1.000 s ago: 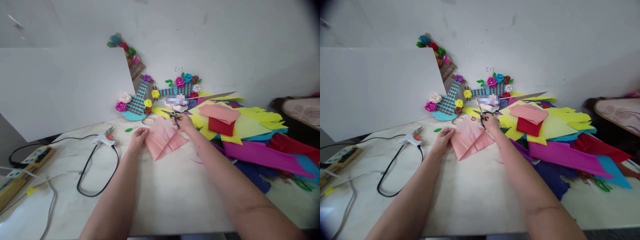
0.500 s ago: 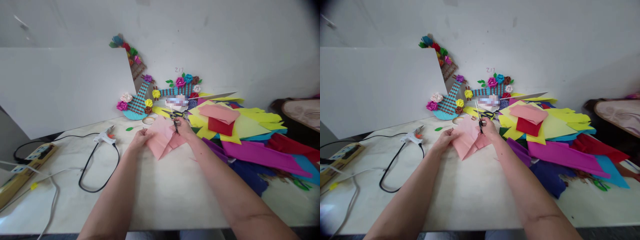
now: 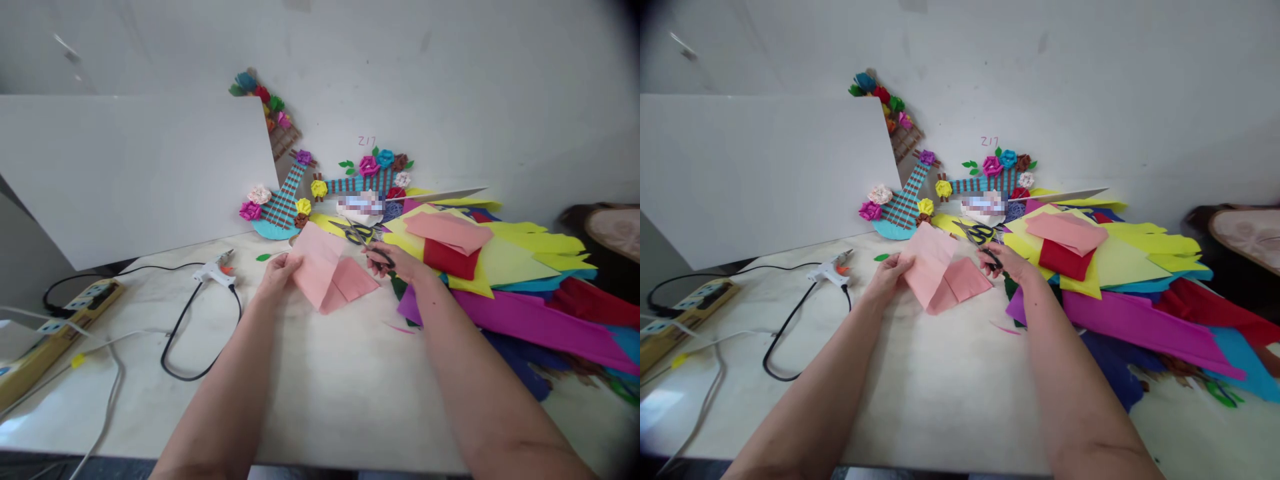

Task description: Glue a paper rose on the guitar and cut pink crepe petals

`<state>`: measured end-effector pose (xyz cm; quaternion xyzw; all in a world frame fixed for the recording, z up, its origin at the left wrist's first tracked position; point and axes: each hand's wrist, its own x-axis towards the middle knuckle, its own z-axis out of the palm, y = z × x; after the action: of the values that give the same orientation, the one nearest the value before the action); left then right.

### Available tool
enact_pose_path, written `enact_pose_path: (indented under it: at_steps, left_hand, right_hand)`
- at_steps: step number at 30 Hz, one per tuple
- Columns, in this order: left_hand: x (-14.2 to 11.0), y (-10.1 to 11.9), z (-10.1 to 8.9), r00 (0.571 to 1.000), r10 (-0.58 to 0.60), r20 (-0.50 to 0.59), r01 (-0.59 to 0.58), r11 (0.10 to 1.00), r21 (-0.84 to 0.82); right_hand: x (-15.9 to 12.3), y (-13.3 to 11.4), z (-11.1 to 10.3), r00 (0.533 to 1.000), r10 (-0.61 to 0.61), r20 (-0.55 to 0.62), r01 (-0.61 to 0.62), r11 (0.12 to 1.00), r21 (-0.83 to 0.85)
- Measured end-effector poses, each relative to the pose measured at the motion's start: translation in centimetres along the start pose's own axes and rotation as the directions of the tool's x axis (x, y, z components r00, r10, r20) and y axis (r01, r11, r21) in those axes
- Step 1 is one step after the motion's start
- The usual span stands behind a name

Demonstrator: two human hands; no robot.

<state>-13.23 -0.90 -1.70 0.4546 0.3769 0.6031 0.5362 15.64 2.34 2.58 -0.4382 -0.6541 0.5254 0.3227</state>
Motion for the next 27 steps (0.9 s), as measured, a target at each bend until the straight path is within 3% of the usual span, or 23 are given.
enact_pose_path:
  at_steps: [6, 10, 13, 17, 22, 27]
  left_hand:
    - [-0.2, 0.2, 0.3, 1.0, -0.02, -0.018, 0.019, 0.998, -0.055]
    - [-0.1, 0.3, 0.2, 1.0, -0.01, -0.012, 0.009, 0.998, -0.061]
    - [0.0, 0.4, 0.0, 1.0, 0.012, -0.013, -0.013, 0.997, -0.071]
    - [0.0, 0.5, -0.1, 0.999, 0.03, -0.034, -0.033, 0.996, -0.086]
    - [0.1, 0.5, -0.2, 0.998, 0.05, -0.049, -0.056, 0.989, -0.137]
    - [0.2, 0.4, -0.4, 0.997, 0.048, -0.064, -0.056, 0.989, -0.137]
  right_hand:
    - [-1.4, -1.2, -1.7, 0.966, 0.092, 0.243, -0.049, 0.982, -0.18]
    - [-1.3, -1.3, -1.3, 0.922, 0.177, 0.344, -0.089, 0.963, -0.256]
    - [-0.9, -1.1, -0.8, 0.899, 0.17, 0.404, -0.062, 0.962, -0.267]
    - [-0.9, -1.1, -0.8, 0.898, 0.154, 0.412, -0.047, 0.965, -0.259]
    - [-1.6, -1.0, -1.8, 0.903, 0.209, 0.376, -0.116, 0.96, -0.255]
    - [-1.5, -1.2, -1.4, 0.873, 0.191, 0.449, -0.113, 0.974, -0.195]
